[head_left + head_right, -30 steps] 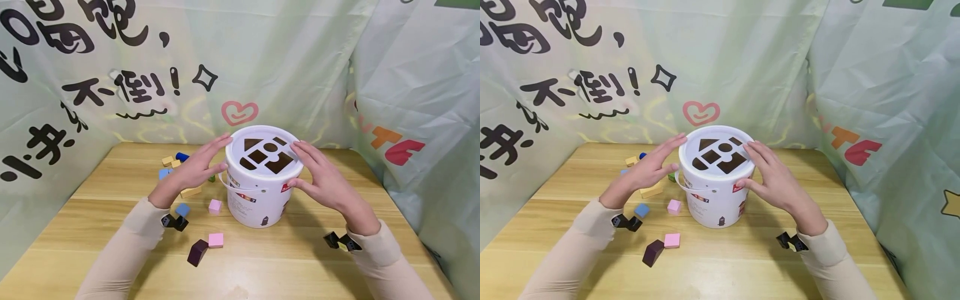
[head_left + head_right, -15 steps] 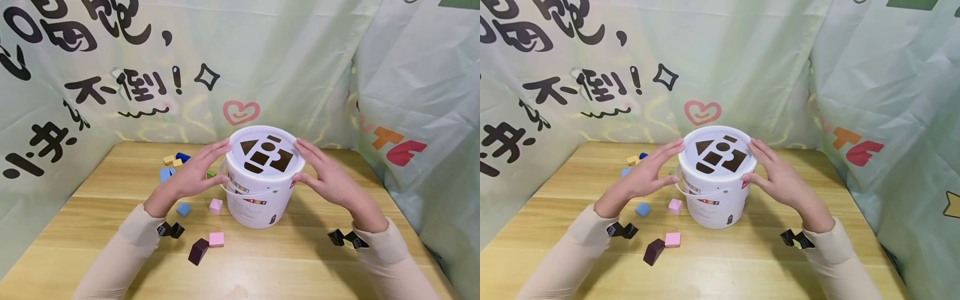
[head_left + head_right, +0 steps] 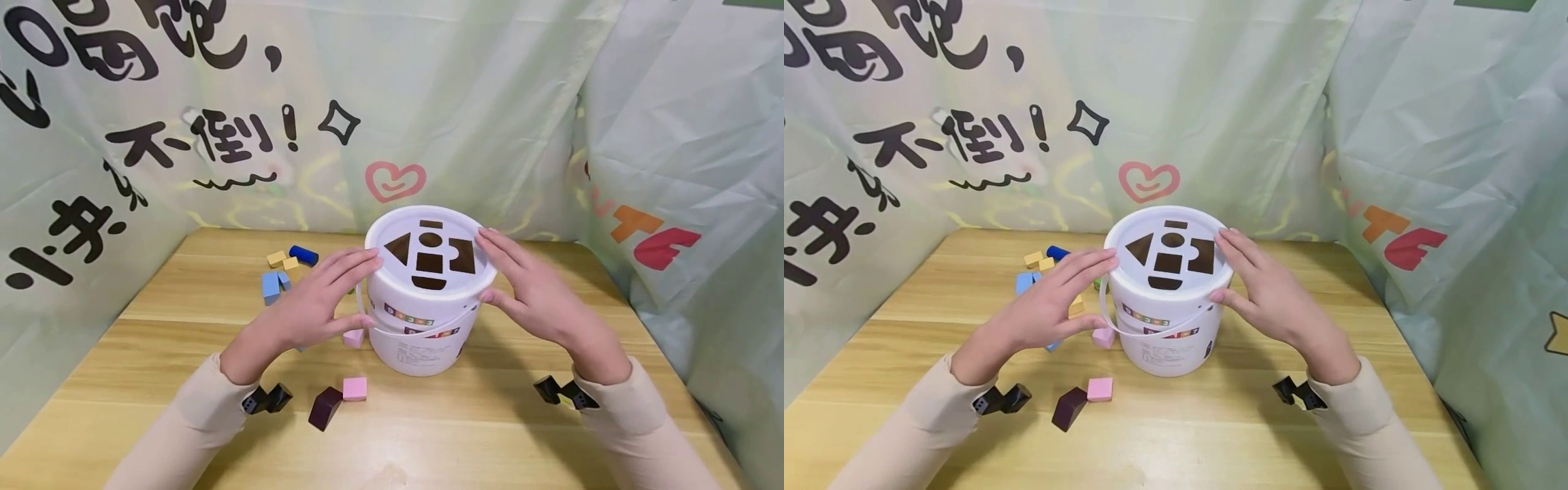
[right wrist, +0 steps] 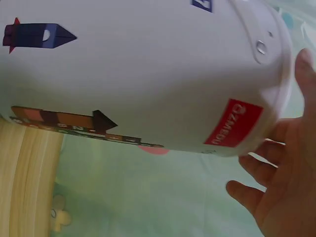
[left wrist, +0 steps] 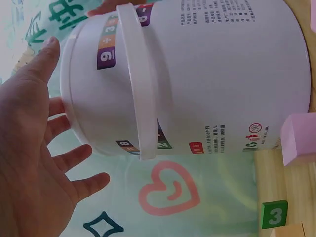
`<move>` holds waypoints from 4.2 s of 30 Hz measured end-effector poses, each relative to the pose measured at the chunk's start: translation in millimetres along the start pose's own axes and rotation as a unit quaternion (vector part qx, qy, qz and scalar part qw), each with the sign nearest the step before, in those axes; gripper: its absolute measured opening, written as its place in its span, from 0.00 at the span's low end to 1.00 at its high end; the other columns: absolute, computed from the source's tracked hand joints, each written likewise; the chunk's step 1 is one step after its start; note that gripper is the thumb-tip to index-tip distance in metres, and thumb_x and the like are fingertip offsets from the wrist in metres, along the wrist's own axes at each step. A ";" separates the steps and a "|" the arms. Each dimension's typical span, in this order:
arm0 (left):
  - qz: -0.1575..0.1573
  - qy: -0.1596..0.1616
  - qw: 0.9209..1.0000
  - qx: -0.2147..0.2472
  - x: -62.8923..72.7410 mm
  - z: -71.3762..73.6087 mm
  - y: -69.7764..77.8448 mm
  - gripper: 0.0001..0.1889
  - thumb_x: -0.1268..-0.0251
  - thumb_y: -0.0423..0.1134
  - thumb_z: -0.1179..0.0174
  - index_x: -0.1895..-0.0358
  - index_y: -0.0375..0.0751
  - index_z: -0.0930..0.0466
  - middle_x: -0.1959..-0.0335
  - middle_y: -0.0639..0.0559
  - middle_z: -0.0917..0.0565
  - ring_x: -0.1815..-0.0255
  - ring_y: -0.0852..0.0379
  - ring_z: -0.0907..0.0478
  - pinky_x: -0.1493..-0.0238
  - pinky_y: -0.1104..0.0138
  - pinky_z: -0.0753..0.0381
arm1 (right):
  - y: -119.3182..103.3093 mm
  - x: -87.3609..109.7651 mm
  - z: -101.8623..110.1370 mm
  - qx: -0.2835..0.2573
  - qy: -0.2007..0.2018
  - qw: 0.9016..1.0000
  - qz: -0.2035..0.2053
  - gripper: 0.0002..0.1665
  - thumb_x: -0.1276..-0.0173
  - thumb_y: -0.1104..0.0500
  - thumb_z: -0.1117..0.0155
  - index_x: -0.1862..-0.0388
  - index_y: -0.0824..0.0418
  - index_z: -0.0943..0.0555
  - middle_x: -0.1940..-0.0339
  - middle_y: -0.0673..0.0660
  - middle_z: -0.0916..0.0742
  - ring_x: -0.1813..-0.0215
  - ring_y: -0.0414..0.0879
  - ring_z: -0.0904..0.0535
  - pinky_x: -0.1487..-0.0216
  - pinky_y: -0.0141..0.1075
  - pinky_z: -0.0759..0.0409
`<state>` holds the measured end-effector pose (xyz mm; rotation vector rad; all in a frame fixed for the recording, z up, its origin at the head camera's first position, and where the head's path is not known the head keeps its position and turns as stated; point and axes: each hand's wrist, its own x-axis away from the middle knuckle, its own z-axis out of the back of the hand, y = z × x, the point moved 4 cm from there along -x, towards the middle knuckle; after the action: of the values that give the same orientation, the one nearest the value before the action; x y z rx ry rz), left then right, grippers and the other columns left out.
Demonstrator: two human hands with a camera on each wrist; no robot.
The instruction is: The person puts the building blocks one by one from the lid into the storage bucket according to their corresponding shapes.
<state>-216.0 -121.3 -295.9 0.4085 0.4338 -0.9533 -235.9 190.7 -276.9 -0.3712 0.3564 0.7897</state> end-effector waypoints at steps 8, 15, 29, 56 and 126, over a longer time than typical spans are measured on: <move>0.028 -0.030 0.999 0.022 4.1 1.9 3.7 0.42 0.32 0.67 0.54 0.22 0.47 0.47 0.22 0.53 0.45 0.26 0.49 0.44 0.32 0.48 0.36 | -11.2 1.6 -4.8 0.032 0.040 0.998 -0.041 0.56 0.37 0.28 0.42 0.23 0.62 0.42 0.24 0.60 0.36 0.24 0.56 0.43 0.38 0.61 0.33; 0.017 -0.028 0.999 0.034 4.7 4.9 5.3 0.41 0.32 0.65 0.49 0.23 0.48 0.45 0.23 0.55 0.42 0.26 0.51 0.43 0.32 0.49 0.37 | -14.6 2.3 -5.1 0.020 0.058 0.997 -0.049 0.56 0.38 0.27 0.41 0.24 0.63 0.39 0.25 0.59 0.34 0.25 0.56 0.40 0.39 0.62 0.32; 0.086 -0.020 0.995 0.050 38.1 6.8 -13.1 0.41 0.33 0.60 0.44 0.22 0.47 0.46 0.21 0.49 0.51 0.24 0.45 0.48 0.35 0.44 0.34 | -14.5 -8.3 0.3 0.036 -0.017 0.999 -0.009 0.52 0.33 0.33 0.41 0.23 0.64 0.43 0.23 0.60 0.38 0.22 0.54 0.47 0.31 0.56 0.39; 0.138 -0.187 0.970 0.069 67.1 -32.1 -13.8 0.33 0.31 0.61 0.47 0.30 0.45 0.32 0.34 0.49 0.27 0.32 0.46 0.33 0.32 0.49 0.36 | -19.0 -10.5 -4.1 0.045 0.008 0.998 -0.041 0.44 0.27 0.39 0.46 0.25 0.67 0.40 0.24 0.63 0.36 0.24 0.60 0.45 0.30 0.57 0.41; 0.112 -0.298 0.943 0.098 76.8 -88.6 -1.1 0.19 0.38 0.53 0.34 0.48 0.48 0.18 0.57 0.65 0.21 0.59 0.67 0.27 0.53 0.68 0.24 | 14.4 -33.3 -16.0 -0.031 -0.037 0.993 -0.110 0.46 0.24 0.35 0.56 0.20 0.58 0.53 0.19 0.54 0.49 0.20 0.49 0.60 0.29 0.59 0.47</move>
<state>-193.3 -129.0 -410.6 0.3191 -0.2576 -0.8489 -270.9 172.3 -278.9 -0.4298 0.2168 0.5975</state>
